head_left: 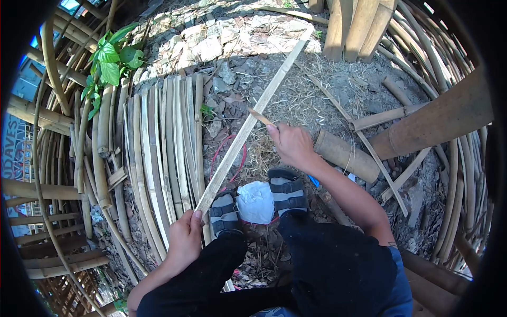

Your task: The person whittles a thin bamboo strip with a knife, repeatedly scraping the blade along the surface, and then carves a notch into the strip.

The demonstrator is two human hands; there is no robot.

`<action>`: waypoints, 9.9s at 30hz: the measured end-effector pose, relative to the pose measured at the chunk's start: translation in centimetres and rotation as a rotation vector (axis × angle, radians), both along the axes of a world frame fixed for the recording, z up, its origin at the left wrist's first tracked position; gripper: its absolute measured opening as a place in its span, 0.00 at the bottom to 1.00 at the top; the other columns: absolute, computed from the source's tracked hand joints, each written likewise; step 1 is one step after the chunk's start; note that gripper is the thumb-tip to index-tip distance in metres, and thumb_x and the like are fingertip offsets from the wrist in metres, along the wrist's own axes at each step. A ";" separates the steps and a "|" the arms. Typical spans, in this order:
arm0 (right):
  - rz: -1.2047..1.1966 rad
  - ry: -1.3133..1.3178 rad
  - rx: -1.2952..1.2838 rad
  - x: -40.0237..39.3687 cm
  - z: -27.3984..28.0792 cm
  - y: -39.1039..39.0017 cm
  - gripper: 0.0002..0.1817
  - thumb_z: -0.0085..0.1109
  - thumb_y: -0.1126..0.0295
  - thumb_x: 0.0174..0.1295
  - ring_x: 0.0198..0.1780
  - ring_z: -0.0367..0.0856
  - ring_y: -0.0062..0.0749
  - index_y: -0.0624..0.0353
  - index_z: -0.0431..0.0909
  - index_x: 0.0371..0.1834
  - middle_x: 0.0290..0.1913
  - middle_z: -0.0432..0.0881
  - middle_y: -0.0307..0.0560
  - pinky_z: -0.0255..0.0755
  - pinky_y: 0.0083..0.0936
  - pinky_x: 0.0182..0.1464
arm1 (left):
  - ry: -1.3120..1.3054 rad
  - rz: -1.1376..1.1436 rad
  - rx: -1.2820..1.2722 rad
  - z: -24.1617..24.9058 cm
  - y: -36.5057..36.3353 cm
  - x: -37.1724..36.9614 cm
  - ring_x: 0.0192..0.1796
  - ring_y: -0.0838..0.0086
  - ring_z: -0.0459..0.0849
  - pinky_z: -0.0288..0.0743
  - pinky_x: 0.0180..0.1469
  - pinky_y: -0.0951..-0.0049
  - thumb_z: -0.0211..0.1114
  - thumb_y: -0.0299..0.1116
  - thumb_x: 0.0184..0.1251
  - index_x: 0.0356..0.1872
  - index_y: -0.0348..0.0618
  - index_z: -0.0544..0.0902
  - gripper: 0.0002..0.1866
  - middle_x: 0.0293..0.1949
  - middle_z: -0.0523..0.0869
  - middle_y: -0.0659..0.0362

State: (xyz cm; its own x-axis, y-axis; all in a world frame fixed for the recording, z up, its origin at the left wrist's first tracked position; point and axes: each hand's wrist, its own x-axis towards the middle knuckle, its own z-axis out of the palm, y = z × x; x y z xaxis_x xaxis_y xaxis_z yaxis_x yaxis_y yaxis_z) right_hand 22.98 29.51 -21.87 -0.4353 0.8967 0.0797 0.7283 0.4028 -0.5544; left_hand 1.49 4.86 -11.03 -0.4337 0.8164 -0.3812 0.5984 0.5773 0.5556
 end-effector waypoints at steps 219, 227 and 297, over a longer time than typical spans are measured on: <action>-0.031 -0.091 -0.039 1.7 -1.8 -3.7 0.25 0.41 0.56 0.78 0.24 0.85 0.57 0.68 0.76 0.33 0.21 0.83 0.60 0.80 0.48 0.28 | 0.280 -0.340 -0.332 12.5 -4.2 -3.1 0.22 0.41 0.78 0.69 0.28 0.51 0.47 0.37 0.81 0.24 0.31 0.74 0.24 0.15 0.74 0.40; -0.025 -0.123 -0.005 1.0 -1.9 -2.5 0.26 0.42 0.55 0.77 0.24 0.86 0.52 0.64 0.79 0.29 0.20 0.83 0.57 0.81 0.46 0.28 | 0.272 -0.329 -0.278 11.5 -4.5 -1.5 0.21 0.43 0.77 0.69 0.27 0.51 0.46 0.37 0.82 0.24 0.32 0.74 0.24 0.15 0.75 0.42; -0.201 -0.036 -0.213 3.9 -3.3 3.5 0.30 0.34 0.57 0.78 0.40 0.84 0.72 0.70 0.82 0.34 0.36 0.84 0.74 0.77 0.56 0.49 | 0.952 -0.842 -0.230 21.0 -7.0 -2.3 0.20 0.69 0.81 0.79 0.15 0.76 0.59 0.15 0.66 0.70 0.30 0.68 0.29 0.40 0.83 0.42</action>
